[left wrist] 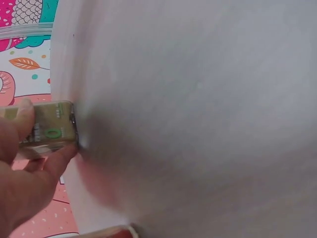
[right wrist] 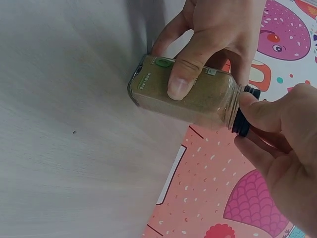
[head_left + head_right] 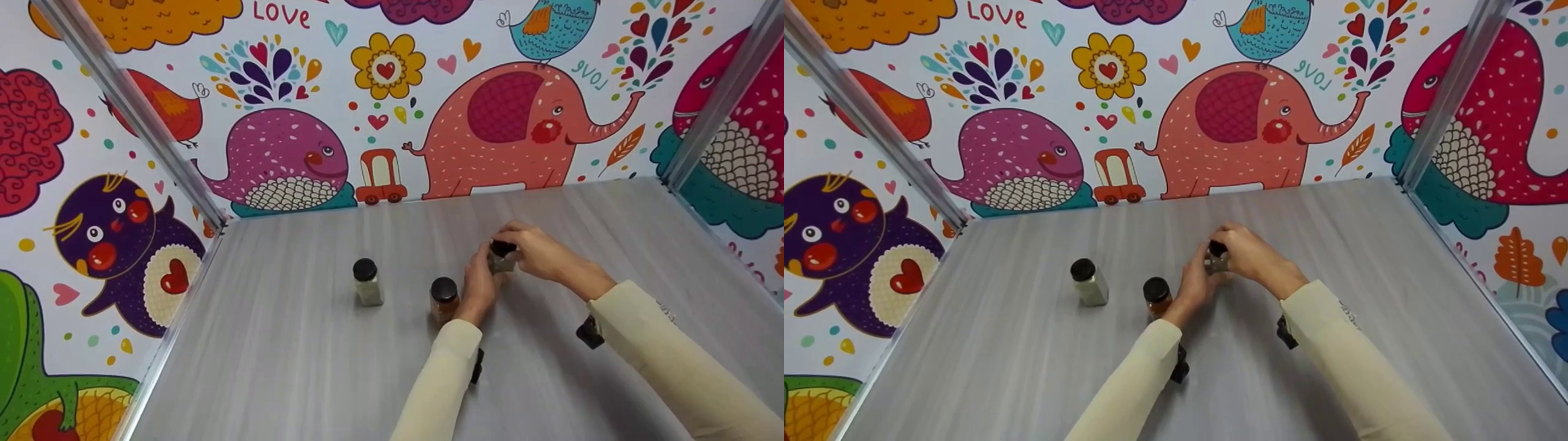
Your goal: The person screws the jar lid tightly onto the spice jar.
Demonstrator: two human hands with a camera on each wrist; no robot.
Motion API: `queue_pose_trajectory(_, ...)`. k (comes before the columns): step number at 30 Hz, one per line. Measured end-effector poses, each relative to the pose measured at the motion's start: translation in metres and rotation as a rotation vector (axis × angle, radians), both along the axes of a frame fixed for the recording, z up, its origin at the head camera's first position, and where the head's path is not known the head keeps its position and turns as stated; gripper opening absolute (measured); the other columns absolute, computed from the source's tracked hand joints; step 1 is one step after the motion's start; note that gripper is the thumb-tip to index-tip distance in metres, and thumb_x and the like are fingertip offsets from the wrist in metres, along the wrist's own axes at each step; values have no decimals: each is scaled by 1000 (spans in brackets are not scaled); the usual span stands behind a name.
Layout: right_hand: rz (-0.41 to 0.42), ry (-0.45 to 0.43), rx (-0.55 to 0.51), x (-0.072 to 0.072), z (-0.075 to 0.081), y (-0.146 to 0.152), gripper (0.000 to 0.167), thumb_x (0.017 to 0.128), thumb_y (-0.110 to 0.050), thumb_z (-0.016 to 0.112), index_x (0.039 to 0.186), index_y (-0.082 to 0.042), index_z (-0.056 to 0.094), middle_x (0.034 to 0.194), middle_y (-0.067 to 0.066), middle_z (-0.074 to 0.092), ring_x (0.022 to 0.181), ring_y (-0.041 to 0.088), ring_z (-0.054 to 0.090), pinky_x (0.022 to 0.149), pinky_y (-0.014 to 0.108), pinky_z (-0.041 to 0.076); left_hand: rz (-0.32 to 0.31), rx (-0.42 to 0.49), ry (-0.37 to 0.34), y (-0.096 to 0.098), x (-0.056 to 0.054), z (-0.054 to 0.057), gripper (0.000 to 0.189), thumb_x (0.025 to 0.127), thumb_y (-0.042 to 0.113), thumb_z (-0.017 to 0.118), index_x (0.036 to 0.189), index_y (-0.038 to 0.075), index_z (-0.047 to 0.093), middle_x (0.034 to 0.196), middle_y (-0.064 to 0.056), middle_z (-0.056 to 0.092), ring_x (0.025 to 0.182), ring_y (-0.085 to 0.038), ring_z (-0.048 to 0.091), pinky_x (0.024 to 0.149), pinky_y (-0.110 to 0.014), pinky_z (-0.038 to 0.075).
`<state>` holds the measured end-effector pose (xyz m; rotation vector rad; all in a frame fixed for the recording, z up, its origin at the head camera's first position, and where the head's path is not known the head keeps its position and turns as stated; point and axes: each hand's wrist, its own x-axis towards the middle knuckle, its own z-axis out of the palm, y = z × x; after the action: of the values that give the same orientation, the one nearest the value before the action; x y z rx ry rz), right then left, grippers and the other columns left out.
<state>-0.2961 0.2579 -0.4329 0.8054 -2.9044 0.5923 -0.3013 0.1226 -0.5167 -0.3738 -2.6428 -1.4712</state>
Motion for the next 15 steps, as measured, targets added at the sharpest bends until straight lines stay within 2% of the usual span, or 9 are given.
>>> queue_pose_trajectory(5,-15,0,3,2,1,-1,47,82,19,65,127,5,64,125,22,61,110,36,64,91,50,57,-7,15,-14,1,1,2,53,86,4,77,133,16,56,124,-7,67,117,-21,63,97,-33,52)
queue_pose_trajectory(15,-80,18,-23,5,-5,-8,39,89,8,68,127,6,64,119,22,60,105,34,64,90,49,58,-15,48,8,-2,1,-2,55,86,1,76,135,15,56,126,-7,67,116,-21,64,96,-32,53)
